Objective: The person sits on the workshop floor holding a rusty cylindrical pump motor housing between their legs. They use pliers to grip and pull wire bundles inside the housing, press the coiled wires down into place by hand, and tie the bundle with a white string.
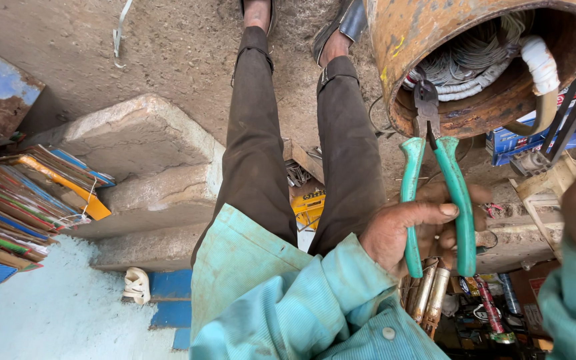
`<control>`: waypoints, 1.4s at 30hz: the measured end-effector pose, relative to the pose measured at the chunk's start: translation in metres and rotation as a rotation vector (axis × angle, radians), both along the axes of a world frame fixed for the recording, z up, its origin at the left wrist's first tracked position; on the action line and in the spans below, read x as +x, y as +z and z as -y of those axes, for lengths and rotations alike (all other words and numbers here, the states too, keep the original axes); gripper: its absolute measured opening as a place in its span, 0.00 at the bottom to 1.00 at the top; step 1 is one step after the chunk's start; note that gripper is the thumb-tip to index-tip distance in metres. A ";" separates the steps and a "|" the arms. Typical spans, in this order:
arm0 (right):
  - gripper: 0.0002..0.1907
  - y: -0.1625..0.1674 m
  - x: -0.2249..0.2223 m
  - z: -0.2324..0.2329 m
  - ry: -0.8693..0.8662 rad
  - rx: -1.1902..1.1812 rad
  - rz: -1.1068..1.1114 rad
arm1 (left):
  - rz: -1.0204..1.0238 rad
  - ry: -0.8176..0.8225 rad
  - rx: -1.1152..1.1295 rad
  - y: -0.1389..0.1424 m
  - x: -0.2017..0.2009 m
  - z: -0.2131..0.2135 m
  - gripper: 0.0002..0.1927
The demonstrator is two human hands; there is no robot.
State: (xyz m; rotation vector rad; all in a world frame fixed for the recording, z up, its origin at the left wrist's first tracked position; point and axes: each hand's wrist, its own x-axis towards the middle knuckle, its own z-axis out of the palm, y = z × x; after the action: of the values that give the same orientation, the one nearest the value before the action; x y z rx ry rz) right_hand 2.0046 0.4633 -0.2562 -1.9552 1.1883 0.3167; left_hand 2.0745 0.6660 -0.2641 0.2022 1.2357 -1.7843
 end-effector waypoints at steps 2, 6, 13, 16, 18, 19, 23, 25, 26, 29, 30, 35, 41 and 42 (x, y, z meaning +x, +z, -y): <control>0.10 -0.031 -0.003 0.014 0.016 -0.066 0.009 | 0.003 -0.015 0.011 -0.001 0.000 0.002 0.20; 0.09 -0.092 0.002 0.033 0.074 -0.081 -0.003 | -0.091 0.130 0.024 0.000 -0.001 0.000 0.18; 0.10 -0.107 0.011 0.032 0.069 -0.055 -0.026 | -0.107 0.161 0.004 -0.004 0.000 -0.013 0.12; 0.11 -0.107 0.014 0.036 0.082 -0.071 -0.002 | -0.125 0.027 -0.006 -0.011 0.007 -0.014 0.17; 0.12 -0.108 0.016 0.037 0.094 -0.076 0.018 | -0.110 0.089 -0.068 -0.017 0.013 -0.013 0.14; 0.13 -0.109 0.018 0.037 0.071 -0.061 -0.003 | -0.109 0.118 -0.092 -0.017 0.017 -0.012 0.13; 0.16 -0.110 0.023 0.040 0.011 -0.025 -0.133 | -0.065 0.001 -0.039 -0.016 0.027 -0.004 0.18; 0.16 -0.106 0.023 0.044 0.015 -0.034 -0.139 | -0.040 -0.090 -0.075 -0.017 0.031 0.001 0.23; 0.16 -0.104 0.021 0.044 0.017 -0.028 -0.147 | -0.018 -0.088 -0.096 -0.017 0.032 0.003 0.24; 0.15 -0.103 0.016 0.039 0.090 -0.022 -0.063 | -0.004 -0.048 -0.097 -0.015 0.036 0.006 0.24; 0.15 -0.108 0.016 0.039 0.150 -0.066 0.033 | -0.037 -0.015 -0.094 -0.014 0.035 0.006 0.24; 0.12 -0.101 0.006 0.032 0.120 -0.124 0.036 | -0.222 0.172 0.014 -0.009 0.023 0.007 0.23; 0.22 -0.003 0.006 -0.050 -0.512 0.009 0.116 | -0.183 0.156 0.062 -0.007 0.016 0.002 0.18; 0.25 0.018 0.008 -0.071 -0.671 0.088 0.128 | -0.193 0.143 0.067 -0.007 0.015 -0.001 0.17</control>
State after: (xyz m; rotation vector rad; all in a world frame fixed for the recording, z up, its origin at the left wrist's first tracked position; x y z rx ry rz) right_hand 2.0126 0.5342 -0.2383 -1.3748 1.6234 -0.1052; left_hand 2.0894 0.6665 -0.2715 -0.0209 1.4116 -1.6699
